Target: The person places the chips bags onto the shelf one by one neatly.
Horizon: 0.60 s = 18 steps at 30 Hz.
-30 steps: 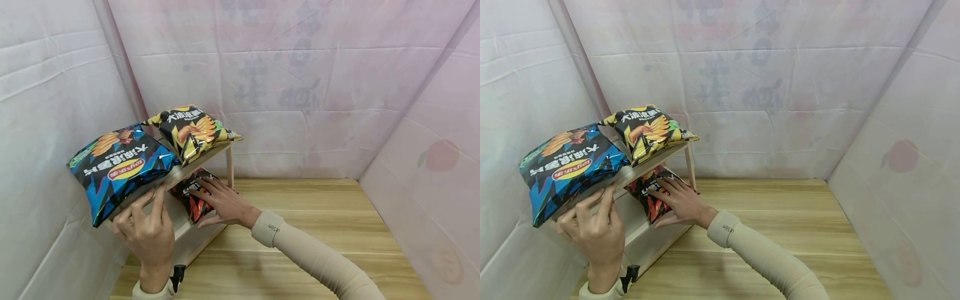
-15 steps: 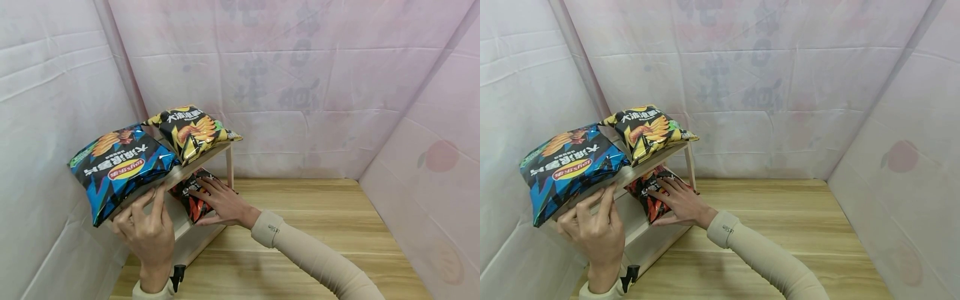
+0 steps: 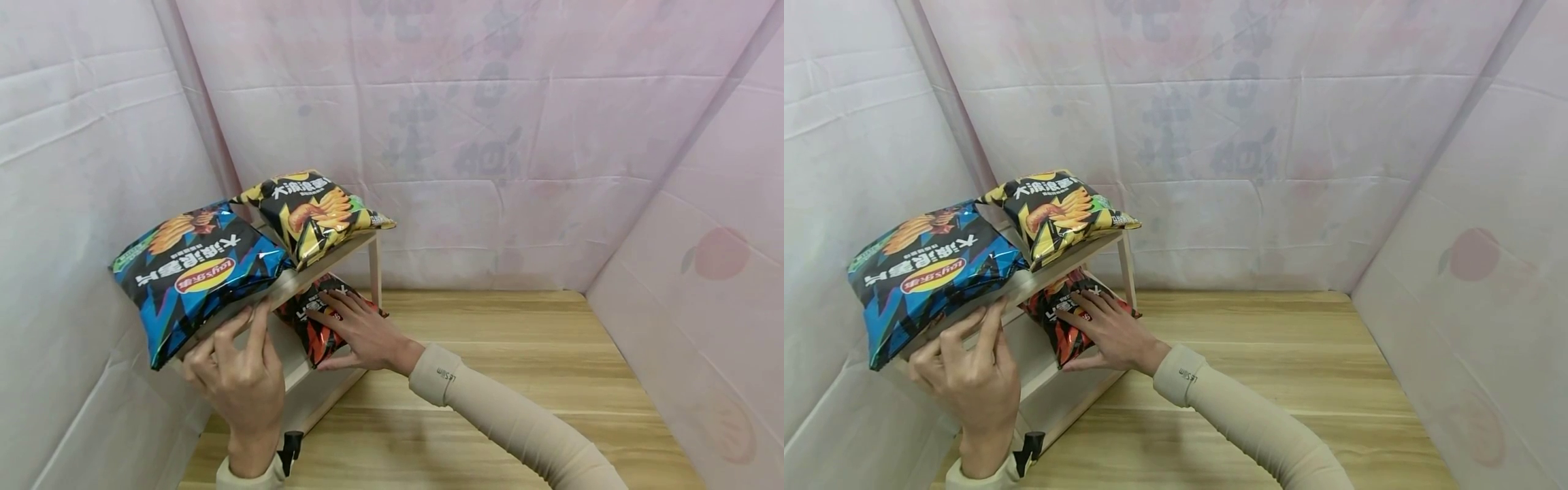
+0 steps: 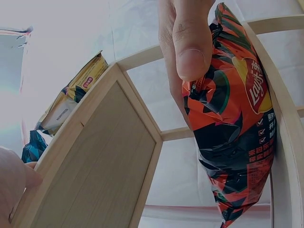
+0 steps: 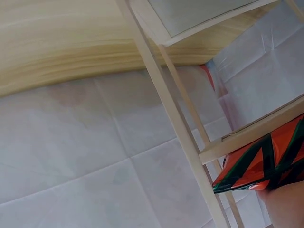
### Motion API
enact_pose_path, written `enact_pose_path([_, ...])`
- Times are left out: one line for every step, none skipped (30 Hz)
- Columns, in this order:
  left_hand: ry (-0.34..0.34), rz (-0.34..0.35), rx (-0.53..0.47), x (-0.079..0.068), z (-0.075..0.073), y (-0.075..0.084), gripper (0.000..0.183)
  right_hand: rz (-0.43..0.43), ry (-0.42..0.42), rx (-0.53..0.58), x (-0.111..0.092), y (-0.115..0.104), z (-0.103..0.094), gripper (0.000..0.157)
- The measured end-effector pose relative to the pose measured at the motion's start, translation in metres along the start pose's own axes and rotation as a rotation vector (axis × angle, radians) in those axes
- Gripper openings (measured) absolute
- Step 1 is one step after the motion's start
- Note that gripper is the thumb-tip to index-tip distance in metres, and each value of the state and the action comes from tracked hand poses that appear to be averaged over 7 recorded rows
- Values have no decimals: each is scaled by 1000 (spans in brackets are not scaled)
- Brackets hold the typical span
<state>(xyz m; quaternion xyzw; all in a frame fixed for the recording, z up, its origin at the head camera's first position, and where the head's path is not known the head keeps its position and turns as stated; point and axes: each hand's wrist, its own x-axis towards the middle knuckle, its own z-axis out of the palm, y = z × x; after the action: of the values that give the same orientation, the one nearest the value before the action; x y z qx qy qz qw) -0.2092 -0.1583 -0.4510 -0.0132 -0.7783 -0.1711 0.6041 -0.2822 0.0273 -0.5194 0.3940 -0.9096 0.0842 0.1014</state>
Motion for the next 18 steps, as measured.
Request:
enact_pose_path([1, 0, 2, 0, 0, 0, 28, 2, 0, 1, 0, 0, 0, 96])
enact_pose_path([2, 1, 3, 0, 0, 0, 28, 3, 0, 2, 0, 0, 1, 96])
enact_pose_path([2, 1, 3, 0, 0, 0, 28, 5, -2, 4, 0, -1, 1, 96])
enact_pose_path([1, 2, 3, 0, 0, 0, 28, 7, -4, 5, 0, -1, 1, 96])
enact_pose_path([-1, 2, 1, 0, 0, 0, 28, 9, -6, 6, 0, -1, 1, 96])
enact_pose_path([-3, 3, 0, 0, 0, 0, 28, 12, -9, 9, 0, -1, 1, 96])
enact_pose_path([-5, 3, 0, 0, 0, 0, 28, 14, -12, 10, 0, -1, 1, 96])
enact_pose_path([-6, 2, -1, 0, 0, 0, 28, 15, -15, 12, 0, -1, 1, 96])
enact_pose_path([-8, 1, -3, 0, -1, 0, 28, 17, -17, 15, 0, -1, 1, 96])
enact_pose_path([-8, 1, -5, 0, -1, 0, 28, 18, -19, 18, 0, -1, 1, 96])
enact_pose_path([-8, 0, -6, 0, -1, 0, 27, 19, -20, 23, 0, -1, 1, 96])
enact_pose_path([-7, 0, -8, 0, -1, 0, 27, 19, -20, 26, 0, -1, 1, 96])
enact_pose_path([-6, -1, -9, 0, -1, 0, 26, 19, -20, 29, 1, -1, 1, 97])
enact_pose_path([-5, 0, -10, 0, -1, 0, 26, 18, -20, 33, 0, -1, 1, 97])
enact_pose_path([-5, 0, -10, 0, -1, 0, 26, 17, -18, 35, 0, -1, 1, 98])
enact_pose_path([-4, 1, -10, 1, -1, 0, 26, 16, -16, 36, 0, 0, 1, 98])
enact_pose_path([-4, 2, -11, 1, -1, 0, 26, 14, -14, 37, 0, 0, 1, 99])
enact_pose_path([-4, 3, -12, 1, -1, 0, 27, 12, -13, 36, 0, 0, 1, 99])
